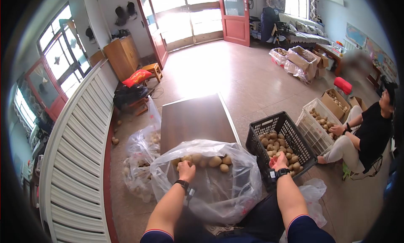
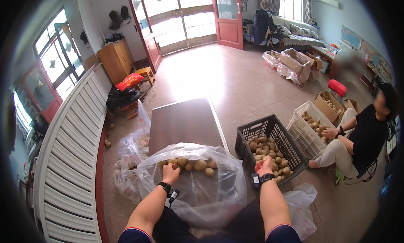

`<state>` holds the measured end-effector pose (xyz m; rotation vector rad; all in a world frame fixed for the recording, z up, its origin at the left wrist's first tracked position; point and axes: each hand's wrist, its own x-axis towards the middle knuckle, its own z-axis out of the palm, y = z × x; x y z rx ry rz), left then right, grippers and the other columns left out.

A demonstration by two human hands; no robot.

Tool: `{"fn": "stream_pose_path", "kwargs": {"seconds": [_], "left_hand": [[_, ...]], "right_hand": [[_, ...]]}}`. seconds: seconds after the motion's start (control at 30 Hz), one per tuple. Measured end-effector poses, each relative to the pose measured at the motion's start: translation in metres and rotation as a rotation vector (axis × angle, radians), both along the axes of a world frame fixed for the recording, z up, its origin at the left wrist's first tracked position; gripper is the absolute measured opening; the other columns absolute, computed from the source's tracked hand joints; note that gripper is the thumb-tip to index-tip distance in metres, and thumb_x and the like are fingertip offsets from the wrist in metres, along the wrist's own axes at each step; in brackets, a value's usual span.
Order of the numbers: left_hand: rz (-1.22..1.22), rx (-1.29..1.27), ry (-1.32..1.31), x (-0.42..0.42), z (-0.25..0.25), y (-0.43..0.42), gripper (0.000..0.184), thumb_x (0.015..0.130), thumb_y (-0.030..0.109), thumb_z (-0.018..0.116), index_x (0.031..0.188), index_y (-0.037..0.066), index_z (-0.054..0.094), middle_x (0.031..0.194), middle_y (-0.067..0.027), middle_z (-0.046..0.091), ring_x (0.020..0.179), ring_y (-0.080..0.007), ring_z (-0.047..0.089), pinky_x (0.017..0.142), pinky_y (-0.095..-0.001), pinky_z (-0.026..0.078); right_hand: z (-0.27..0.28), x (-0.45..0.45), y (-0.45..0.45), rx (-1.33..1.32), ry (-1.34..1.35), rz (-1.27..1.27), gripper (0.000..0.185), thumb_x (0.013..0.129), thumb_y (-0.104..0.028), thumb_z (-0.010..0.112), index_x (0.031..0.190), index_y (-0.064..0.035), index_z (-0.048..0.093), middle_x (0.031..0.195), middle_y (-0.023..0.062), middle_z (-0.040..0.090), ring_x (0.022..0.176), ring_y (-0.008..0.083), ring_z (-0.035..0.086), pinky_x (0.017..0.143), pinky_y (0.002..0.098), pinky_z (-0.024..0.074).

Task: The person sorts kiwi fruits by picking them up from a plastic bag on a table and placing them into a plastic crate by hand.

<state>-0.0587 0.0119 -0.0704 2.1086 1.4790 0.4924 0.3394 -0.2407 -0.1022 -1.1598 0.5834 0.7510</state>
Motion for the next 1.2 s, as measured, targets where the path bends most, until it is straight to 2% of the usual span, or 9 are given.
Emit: {"fn": "stream_pose_path", "kwargs": {"seconds": [0.1,0.2,0.3,0.5,0.67,0.8,0.93,1.17,1.2], "left_hand": [[0.076,-0.025,0.032,-0.005,0.010,0.007,0.047,0.080,0.023,0.064,0.120,0.000,0.055,0.128,-0.0243,0.046,0.119,-0.0395,0.049,0.101,-0.0451,0.043],[0.039,-0.005,0.032,-0.010,0.001,0.014,0.055,0.080,0.023,0.065,0.128,0.002,0.048,0.137,-0.0239,0.040,0.124,-0.0406,0.047,0.103,-0.0463,0.042],[-0.030,-0.027,0.027,-0.012,-0.004,0.017,0.059,0.081,0.024,0.065,0.133,0.005,0.046,0.143,-0.0216,0.036,0.127,-0.0422,0.045,0.103,-0.0470,0.042],[-0.108,0.101,0.045,-0.009,-0.019,0.017,0.065,0.081,0.026,0.068,0.139,0.012,0.041,0.142,-0.0178,0.039,0.122,-0.0409,0.050,0.101,-0.0470,0.044],[-0.056,0.012,0.174,0.003,0.017,-0.005,0.055,0.081,0.025,0.071,0.129,0.014,0.047,0.130,-0.0188,0.044,0.115,-0.0388,0.055,0.093,-0.0479,0.049],[-0.107,0.092,0.220,0.009,0.016,-0.016,0.051,0.081,0.021,0.071,0.125,0.014,0.047,0.125,-0.0197,0.046,0.107,-0.0390,0.060,0.087,-0.0476,0.052],[-0.092,-0.043,0.248,0.012,0.011,-0.017,0.055,0.081,0.021,0.072,0.129,0.015,0.045,0.125,-0.0228,0.046,0.112,-0.0404,0.056,0.094,-0.0471,0.049],[-0.054,-0.020,0.013,0.011,-0.013,-0.009,0.056,0.075,0.016,0.067,0.127,0.009,0.048,0.115,-0.0275,0.053,0.110,-0.0452,0.055,0.095,-0.0477,0.047],[-0.071,0.006,-0.049,0.012,-0.015,-0.009,0.057,0.075,0.016,0.067,0.128,0.008,0.046,0.115,-0.0293,0.053,0.108,-0.0463,0.055,0.094,-0.0486,0.047]], "right_hand": [[0.011,-0.008,0.002,-0.036,0.044,0.042,0.043,0.087,-0.056,0.057,0.081,-0.0144,0.054,0.071,-0.0016,0.057,0.059,0.0167,0.056,0.052,0.0330,0.0455],[0.030,-0.031,0.012,0.055,-0.202,0.143,0.029,0.093,-0.047,0.055,0.098,-0.0186,0.052,0.084,-0.0004,0.059,0.060,0.0176,0.058,0.051,0.0344,0.0467],[0.052,-0.053,0.021,0.037,-0.262,0.233,0.026,0.095,-0.043,0.053,0.101,-0.0175,0.052,0.086,0.0007,0.059,0.059,0.0174,0.057,0.051,0.0334,0.0466],[0.060,-0.074,0.031,0.020,-0.332,0.368,0.027,0.096,-0.040,0.053,0.106,-0.0159,0.051,0.088,0.0020,0.059,0.057,0.0165,0.056,0.050,0.0324,0.0447],[0.046,-0.077,0.033,-0.002,-0.378,0.441,0.028,0.095,-0.040,0.053,0.109,-0.0151,0.051,0.088,0.0034,0.058,0.059,0.0176,0.055,0.053,0.0338,0.0444],[0.052,-0.083,0.035,-0.009,-0.370,0.465,0.030,0.096,-0.040,0.052,0.110,-0.0133,0.052,0.089,0.0041,0.057,0.062,0.0186,0.056,0.055,0.0343,0.0448],[0.049,-0.086,0.035,-0.016,-0.391,0.498,0.031,0.096,-0.040,0.052,0.110,-0.0124,0.054,0.091,0.0044,0.057,0.061,0.0181,0.056,0.054,0.0341,0.0453],[0.052,-0.095,0.037,-0.026,-0.522,0.478,0.025,0.097,-0.031,0.053,0.112,-0.0105,0.054,0.087,0.0050,0.058,0.059,0.0131,0.055,0.049,0.0264,0.0457],[0.053,-0.099,0.041,-0.013,-0.750,0.441,0.024,0.097,-0.026,0.053,0.114,-0.0095,0.054,0.085,0.0047,0.058,0.059,0.0119,0.054,0.049,0.0255,0.0465]]}}
